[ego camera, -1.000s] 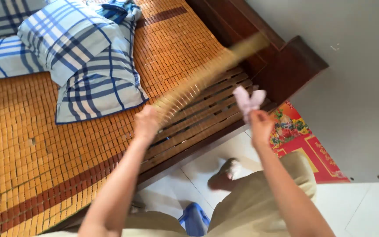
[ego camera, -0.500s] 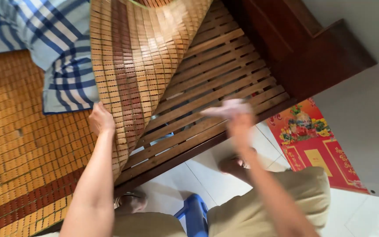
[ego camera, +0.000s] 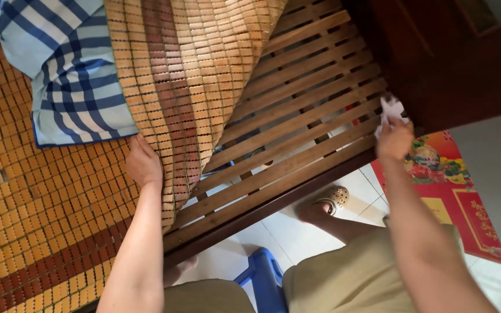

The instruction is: The person removes a blue and white checkered pillow and blanket from a wooden bed with a woven mat. They then use a white cloth to wipe the wooden bed frame and the slats underneath the mat.

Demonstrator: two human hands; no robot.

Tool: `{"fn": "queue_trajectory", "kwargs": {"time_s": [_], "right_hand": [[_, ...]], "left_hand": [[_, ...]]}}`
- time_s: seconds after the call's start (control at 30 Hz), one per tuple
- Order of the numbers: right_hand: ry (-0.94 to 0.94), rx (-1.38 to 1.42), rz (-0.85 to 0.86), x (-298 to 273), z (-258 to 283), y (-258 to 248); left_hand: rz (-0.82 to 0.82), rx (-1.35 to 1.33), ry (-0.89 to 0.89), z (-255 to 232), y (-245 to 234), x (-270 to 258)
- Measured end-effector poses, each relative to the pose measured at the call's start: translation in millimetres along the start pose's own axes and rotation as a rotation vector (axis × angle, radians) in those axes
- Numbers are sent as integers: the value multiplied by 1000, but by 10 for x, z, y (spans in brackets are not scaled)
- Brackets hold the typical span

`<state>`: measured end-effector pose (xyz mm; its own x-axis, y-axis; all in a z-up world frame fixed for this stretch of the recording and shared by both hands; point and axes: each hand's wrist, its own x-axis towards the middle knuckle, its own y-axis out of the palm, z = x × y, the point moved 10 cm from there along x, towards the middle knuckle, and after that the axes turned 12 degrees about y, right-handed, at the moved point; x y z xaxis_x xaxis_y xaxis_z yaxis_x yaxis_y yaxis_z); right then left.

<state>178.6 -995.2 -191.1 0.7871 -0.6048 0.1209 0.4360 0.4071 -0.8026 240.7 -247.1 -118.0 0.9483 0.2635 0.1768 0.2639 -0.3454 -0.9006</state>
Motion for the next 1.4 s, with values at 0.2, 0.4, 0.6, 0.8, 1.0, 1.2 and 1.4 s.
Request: {"fn": "queue_trajectory", "kwargs": {"time_s": [0.2,0.4,0.6,0.8,1.0,1.2,1.4], "right_hand": [[645,1004,677,-2279,2787,1451],[-791,147,574,-2796,3560,1312],[233,1048,381,-123,698,550],[-415,-145,92,-1155,1915,219],[-439,-154,385,-1216,2315,127],[-421,-416,440,-1264,2429,289],[-760,-348,385,-2451,3506,658]], "left_hand": [[-140,-63,139,-59,-102,121],[-202,-165,222,-131,-198,33],[-192,-70,197,-24,-110,98],[-177,-113,167,-43,-100,122],[-196,-150,159,-10,-97,116],[-231,-137,168,-17,-143,110],[-225,-127,163,-60,-164,97]]}}
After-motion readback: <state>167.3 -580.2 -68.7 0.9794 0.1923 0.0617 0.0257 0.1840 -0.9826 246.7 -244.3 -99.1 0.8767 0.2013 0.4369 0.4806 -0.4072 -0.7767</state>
